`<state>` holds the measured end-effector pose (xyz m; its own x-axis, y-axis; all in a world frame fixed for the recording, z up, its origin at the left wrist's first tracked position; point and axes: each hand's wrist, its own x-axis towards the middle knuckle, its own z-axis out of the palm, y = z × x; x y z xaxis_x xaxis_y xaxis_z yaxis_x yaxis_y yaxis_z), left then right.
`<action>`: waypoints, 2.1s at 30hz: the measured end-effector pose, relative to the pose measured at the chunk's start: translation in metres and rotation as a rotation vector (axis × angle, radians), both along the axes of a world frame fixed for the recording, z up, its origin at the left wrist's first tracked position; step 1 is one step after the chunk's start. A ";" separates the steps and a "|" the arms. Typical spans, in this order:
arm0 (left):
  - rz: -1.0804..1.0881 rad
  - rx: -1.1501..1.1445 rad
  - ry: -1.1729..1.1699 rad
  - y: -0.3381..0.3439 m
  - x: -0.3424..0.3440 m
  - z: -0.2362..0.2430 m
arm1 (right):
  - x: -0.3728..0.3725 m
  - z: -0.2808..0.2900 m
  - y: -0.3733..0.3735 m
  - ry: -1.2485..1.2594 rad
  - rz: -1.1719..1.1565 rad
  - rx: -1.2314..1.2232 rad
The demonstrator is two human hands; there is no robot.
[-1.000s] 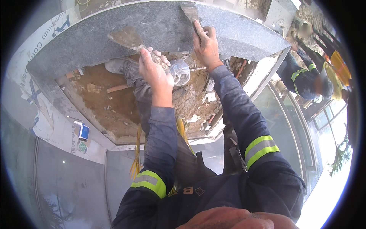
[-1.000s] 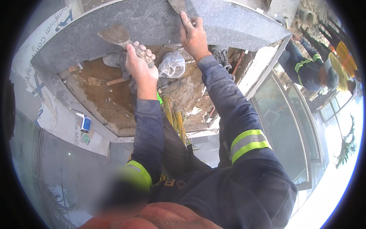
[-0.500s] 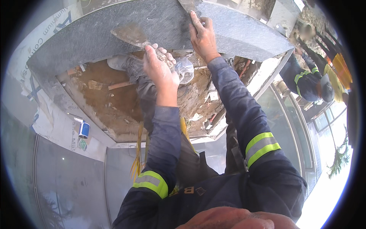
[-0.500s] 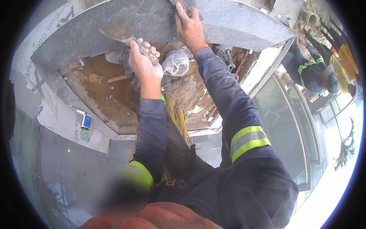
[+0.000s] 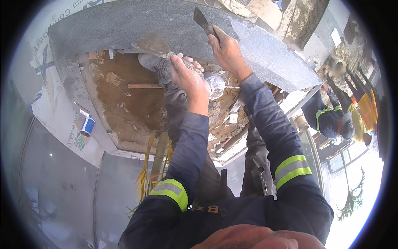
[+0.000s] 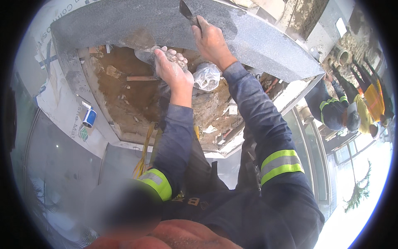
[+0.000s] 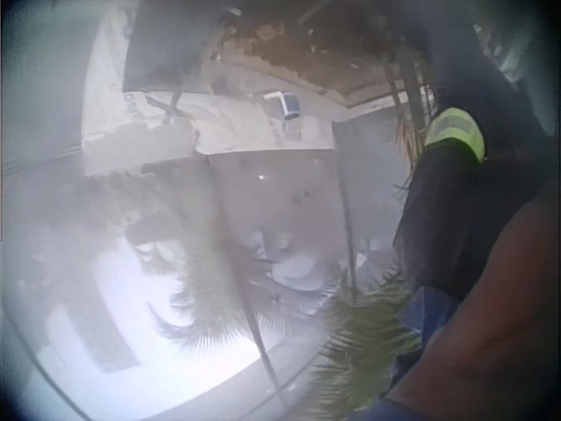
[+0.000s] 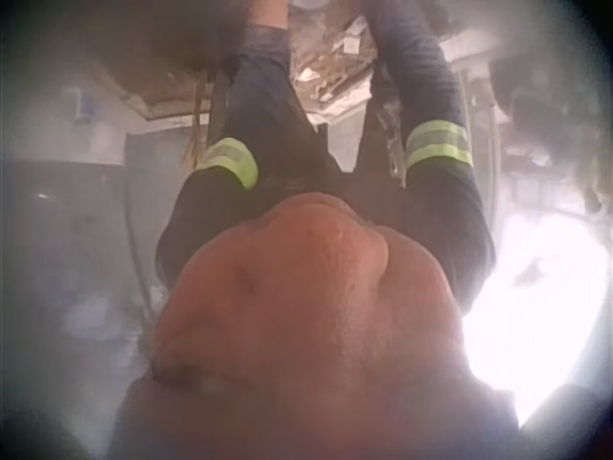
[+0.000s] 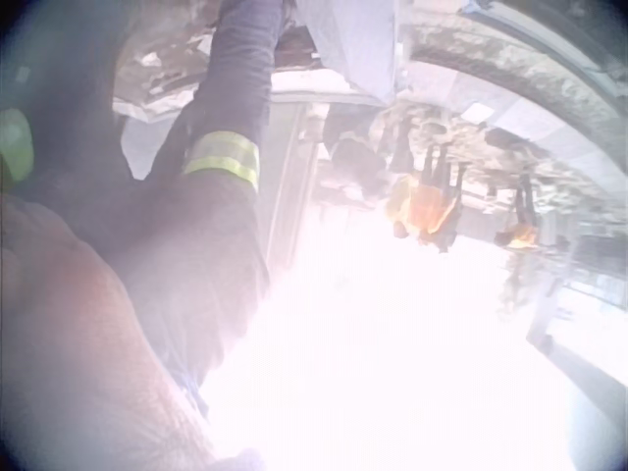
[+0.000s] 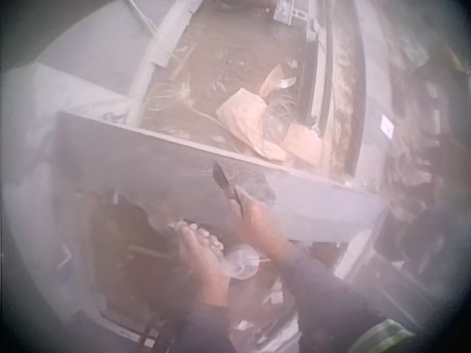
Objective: The person applies adhesive from a tube onto a stone tile using a trowel and spreads it evenly across the surface. The person then scrapes and smooths the adhesive on the tile, preparing it for installation.
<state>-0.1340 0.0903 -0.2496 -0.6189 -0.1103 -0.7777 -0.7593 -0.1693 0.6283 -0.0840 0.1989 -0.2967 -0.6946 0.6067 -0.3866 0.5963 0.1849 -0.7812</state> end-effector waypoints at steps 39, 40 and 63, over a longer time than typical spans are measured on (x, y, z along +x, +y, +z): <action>0.163 -0.087 0.015 -0.017 -0.031 0.005 | -0.141 -0.073 -0.034 0.022 -0.184 -0.073; 0.160 -0.081 0.018 -0.015 -0.029 0.005 | -0.132 -0.071 -0.032 0.013 -0.191 -0.090; -0.081 -0.152 0.112 0.000 0.021 -0.014 | 0.048 -0.051 0.025 -0.065 -0.385 -0.239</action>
